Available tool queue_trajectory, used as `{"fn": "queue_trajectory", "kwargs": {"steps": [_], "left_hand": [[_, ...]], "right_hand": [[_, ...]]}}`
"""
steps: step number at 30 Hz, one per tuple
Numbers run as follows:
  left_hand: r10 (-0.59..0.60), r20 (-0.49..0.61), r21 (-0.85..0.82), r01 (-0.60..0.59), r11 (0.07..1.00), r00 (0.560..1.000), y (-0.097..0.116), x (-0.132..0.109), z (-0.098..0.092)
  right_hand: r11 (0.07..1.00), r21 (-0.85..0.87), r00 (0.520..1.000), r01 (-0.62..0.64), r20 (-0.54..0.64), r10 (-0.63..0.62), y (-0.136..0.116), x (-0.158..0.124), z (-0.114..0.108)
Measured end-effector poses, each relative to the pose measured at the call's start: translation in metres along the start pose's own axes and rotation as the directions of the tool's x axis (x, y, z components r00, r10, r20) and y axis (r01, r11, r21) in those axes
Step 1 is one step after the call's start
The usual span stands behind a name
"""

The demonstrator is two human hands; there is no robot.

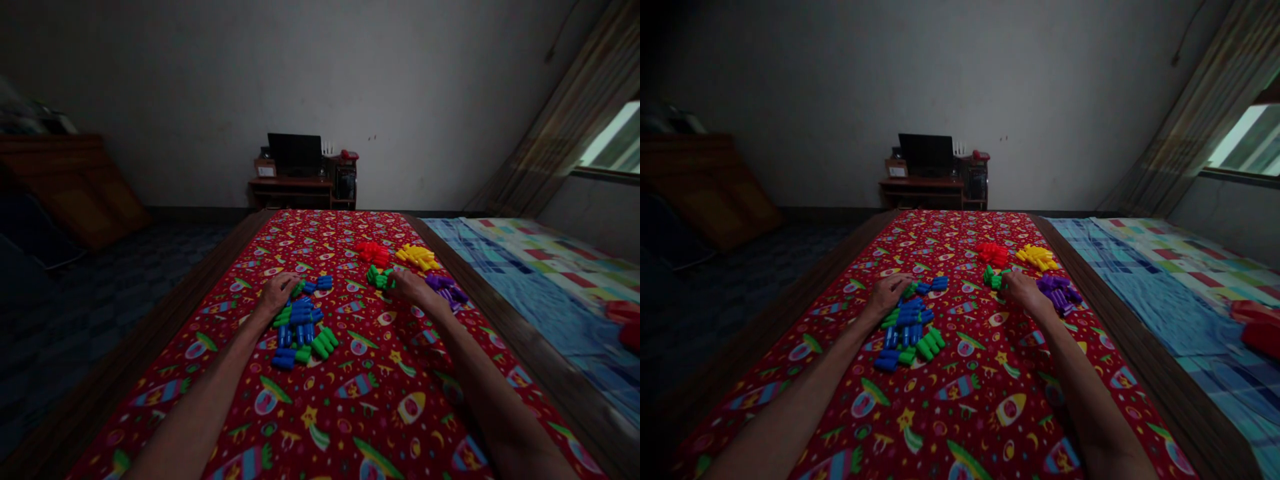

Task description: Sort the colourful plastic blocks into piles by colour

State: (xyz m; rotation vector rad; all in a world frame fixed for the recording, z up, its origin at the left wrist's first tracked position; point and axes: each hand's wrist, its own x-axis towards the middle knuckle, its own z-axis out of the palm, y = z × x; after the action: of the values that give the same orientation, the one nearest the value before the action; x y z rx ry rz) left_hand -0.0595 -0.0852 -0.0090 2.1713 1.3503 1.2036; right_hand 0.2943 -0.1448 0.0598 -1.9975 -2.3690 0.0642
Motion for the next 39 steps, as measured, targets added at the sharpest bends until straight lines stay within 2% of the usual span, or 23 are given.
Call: {"fn": "queue_trajectory", "kwargs": {"steps": [2, 4, 6, 7, 8, 10, 12, 14, 16, 22, 27, 29, 31, 33, 35, 37, 39], "left_hand": [[0.026, -0.04, 0.023, -0.026, 0.999, 0.999, 0.004, 0.003, -0.002], [0.053, -0.086, 0.045, -0.049, 0.998, 0.995, 0.014, 0.006, -0.005], [0.063, -0.091, 0.055, -0.058, 0.997, 0.994, 0.029, 0.008, -0.005], [0.063, -0.067, 0.048, -0.06, 0.997, 0.996, 0.039, 0.008, -0.005], [0.061, -0.031, 0.035, -0.06, 0.998, 0.998, 0.05, 0.008, -0.004], [0.07, 0.051, -0.004, -0.07, 0.998, 0.996, 0.073, 0.005, 0.0], [0.092, 0.107, -0.014, -0.091, 0.996, 0.99, 0.093, 0.001, 0.005], [0.101, 0.12, 0.005, -0.102, 0.995, 0.988, 0.106, -0.003, 0.01], [0.084, 0.115, 0.012, -0.086, 0.996, 0.99, 0.111, -0.005, 0.013], [0.026, 0.21, -0.029, -0.02, 0.999, 0.977, 0.108, -0.009, 0.02], [-0.056, 0.118, -0.047, 0.062, 0.997, 0.991, 0.112, -0.008, 0.025], [-0.039, 0.146, 0.004, 0.039, 0.999, 0.989, 0.109, -0.003, 0.016], [0.0, 0.191, 0.103, -0.02, 0.994, 0.982, 0.099, 0.005, -0.001], [-0.017, 0.214, 0.236, -0.035, 0.971, 0.977, 0.083, 0.012, -0.025], [-0.124, 0.258, 0.345, 0.028, 0.938, 0.958, 0.064, 0.016, -0.05], [-0.241, 0.341, 0.418, 0.083, 0.905, 0.909, 0.049, 0.017, -0.07], [-0.343, 0.447, 0.462, 0.115, 0.879, 0.826, 0.042, 0.014, -0.082]], "right_hand": [[1.0, -0.018, 1.0, -0.006, -0.003, 0.006, -0.003, -0.001, -0.003], [1.0, -0.005, 0.995, 0.002, -0.099, -0.002, -0.01, -0.003, -0.006], [0.992, 0.076, 0.968, 0.1, -0.237, -0.079, -0.023, -0.005, -0.007], [0.971, 0.143, 0.941, 0.194, -0.307, -0.143, -0.032, -0.007, -0.007], [0.927, 0.219, 0.905, 0.306, -0.37, -0.211, -0.043, -0.008, -0.005], [0.782, 0.378, 0.839, 0.495, -0.44, -0.319, -0.068, -0.011, -0.001], [0.65, 0.516, 0.825, 0.558, -0.428, -0.369, -0.088, -0.013, 0.005], [0.582, 0.623, 0.853, 0.522, -0.366, -0.373, -0.099, -0.012, 0.009], [0.553, 0.691, 0.883, 0.465, -0.323, -0.34, -0.1, -0.008, 0.011], [0.522, 0.748, 0.908, 0.409, -0.276, -0.317, -0.089, 0.0, 0.012], [0.498, 0.789, 0.928, 0.359, -0.247, -0.277, -0.089, 0.006, 0.012], [0.506, 0.785, 0.934, 0.357, -0.288, -0.212, -0.08, 0.011, 0.007], [0.563, 0.748, 0.923, 0.352, -0.377, -0.076, -0.06, 0.016, 0.002], [0.669, 0.676, 0.874, 0.311, -0.48, 0.078, -0.035, 0.02, 0.001], [0.779, 0.584, 0.821, 0.229, -0.546, 0.168, -0.01, 0.023, 0.007], [0.851, 0.509, 0.819, 0.126, -0.537, 0.2, 0.007, 0.024, 0.017], [0.884, 0.465, 0.848, 0.049, -0.488, 0.209, 0.016, 0.024, 0.027]]}}
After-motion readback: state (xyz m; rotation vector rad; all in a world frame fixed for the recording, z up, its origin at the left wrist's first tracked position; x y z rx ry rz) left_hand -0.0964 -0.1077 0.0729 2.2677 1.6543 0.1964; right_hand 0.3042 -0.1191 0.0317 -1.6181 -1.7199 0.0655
